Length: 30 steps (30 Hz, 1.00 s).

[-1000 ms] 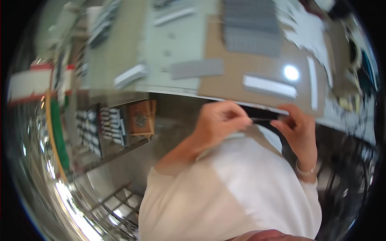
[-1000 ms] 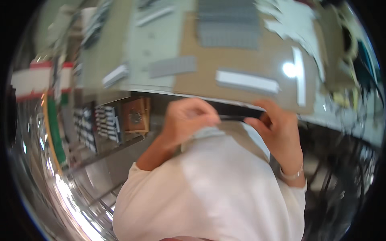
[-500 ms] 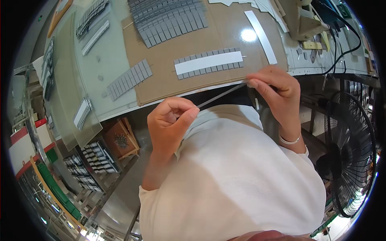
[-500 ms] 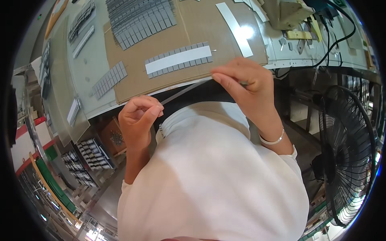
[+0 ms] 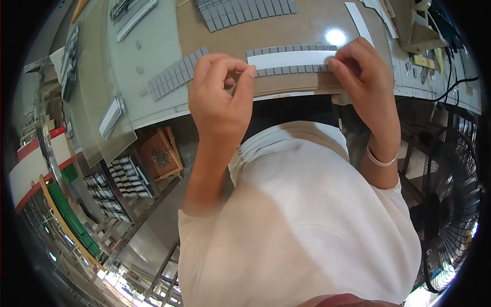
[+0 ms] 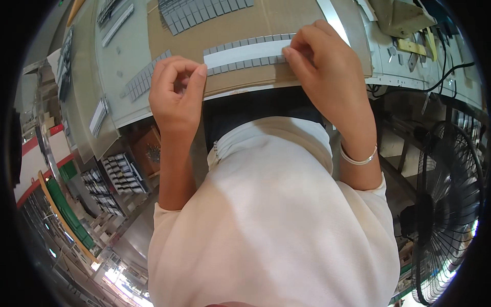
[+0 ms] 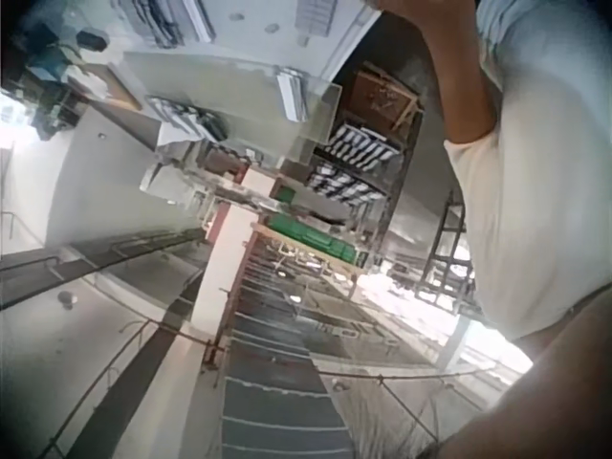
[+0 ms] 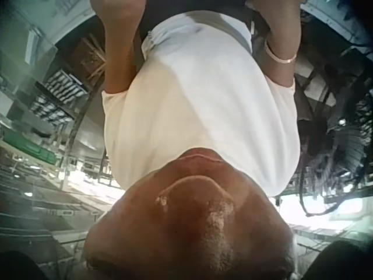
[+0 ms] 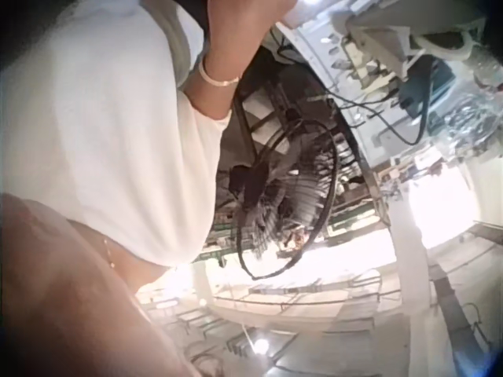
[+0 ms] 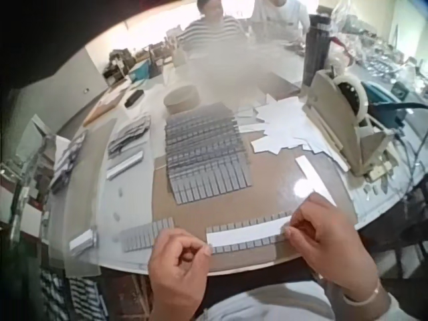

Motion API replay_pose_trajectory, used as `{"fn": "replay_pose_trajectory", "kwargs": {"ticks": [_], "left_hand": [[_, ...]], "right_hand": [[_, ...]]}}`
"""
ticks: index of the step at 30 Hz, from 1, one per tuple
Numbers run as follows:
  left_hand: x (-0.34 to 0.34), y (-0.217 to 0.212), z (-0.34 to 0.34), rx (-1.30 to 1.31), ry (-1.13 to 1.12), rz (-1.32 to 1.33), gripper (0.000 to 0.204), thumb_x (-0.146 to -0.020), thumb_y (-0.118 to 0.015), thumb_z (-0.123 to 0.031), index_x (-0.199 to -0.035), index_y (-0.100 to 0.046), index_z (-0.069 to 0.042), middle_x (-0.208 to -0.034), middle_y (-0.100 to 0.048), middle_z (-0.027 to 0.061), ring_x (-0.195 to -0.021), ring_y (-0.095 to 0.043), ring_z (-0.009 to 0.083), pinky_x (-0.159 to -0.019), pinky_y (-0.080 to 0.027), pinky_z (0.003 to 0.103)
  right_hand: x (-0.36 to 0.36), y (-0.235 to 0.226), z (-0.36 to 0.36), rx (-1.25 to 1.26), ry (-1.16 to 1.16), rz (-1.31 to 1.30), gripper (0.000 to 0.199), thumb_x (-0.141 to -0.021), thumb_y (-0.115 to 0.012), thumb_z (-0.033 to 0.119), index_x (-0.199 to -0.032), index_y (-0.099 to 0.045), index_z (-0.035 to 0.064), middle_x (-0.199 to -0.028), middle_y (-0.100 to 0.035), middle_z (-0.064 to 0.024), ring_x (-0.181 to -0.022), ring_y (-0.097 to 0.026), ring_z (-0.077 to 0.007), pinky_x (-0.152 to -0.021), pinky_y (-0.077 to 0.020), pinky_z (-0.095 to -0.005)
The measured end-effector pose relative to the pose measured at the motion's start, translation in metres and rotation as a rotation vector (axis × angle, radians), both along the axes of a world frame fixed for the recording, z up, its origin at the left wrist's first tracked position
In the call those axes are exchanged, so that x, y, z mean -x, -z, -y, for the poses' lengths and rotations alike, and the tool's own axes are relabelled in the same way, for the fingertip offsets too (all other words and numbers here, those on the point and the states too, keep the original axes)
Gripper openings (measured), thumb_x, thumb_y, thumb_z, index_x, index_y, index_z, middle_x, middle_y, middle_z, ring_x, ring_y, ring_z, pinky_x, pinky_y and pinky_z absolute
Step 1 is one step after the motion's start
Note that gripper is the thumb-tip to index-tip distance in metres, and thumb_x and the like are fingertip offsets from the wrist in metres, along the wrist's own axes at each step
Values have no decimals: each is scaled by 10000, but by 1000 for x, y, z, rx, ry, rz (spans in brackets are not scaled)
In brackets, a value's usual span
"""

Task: Assembling small rectangular components onto an adhesive strip at a workbench.

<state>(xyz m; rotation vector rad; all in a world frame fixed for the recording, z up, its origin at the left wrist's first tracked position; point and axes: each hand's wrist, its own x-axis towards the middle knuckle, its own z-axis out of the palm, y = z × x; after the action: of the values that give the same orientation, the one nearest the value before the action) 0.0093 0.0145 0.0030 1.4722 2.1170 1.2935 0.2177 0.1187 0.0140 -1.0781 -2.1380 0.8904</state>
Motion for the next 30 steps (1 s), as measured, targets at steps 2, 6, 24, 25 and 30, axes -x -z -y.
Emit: {"fn": "replay_pose_trajectory", "kwargs": {"ticks": [2,6,24,25,30], "left_hand": [[-2,-1,0,39,-10,-30,88,-803,-750,-83,-815,-665,-64,-936,-596,27,-679,-534,147,-621,-464,277],[-3,0,-2,74,-22,-101,86,-787,-754,-87,-806,-670,-77,-941,-587,23,-696,-602,156,-623,-476,289],[-7,-12,-2,137,-12,-418,152,-757,-775,-100,-833,-644,-88,-952,-556,51,-731,-619,207,-608,-497,324],[-4,-9,-2,133,-6,-412,152,-757,-775,-100,-833,-644,-88,-952,-556,51,-731,-619,207,-608,-497,324],[-11,2,-2,-61,181,-545,237,-768,-761,-106,-998,-701,-109,-1080,-577,61,-941,-594,243,-842,-458,391]], "right_hand": [[4,1,0,-74,47,75,124,-870,-684,76,-833,-588,6,-775,-541,-96,-616,-541,-239,-589,-445,-330],[5,3,1,-125,43,160,134,-879,-692,57,-861,-574,-5,-804,-523,-54,-627,-486,-146,-592,-416,-261],[-18,-2,2,-469,144,380,134,-839,-704,53,-898,-585,37,-901,-574,-99,-742,-592,-284,-631,-476,-351],[-28,0,-1,-565,141,329,125,-851,-695,50,-937,-605,34,-932,-588,-104,-780,-607,-282,-648,-486,-350],[-52,9,8,-527,36,353,283,-916,-664,180,-1185,-650,93,-1232,-561,-136,-1144,-555,-332,-904,-467,-413]]}}
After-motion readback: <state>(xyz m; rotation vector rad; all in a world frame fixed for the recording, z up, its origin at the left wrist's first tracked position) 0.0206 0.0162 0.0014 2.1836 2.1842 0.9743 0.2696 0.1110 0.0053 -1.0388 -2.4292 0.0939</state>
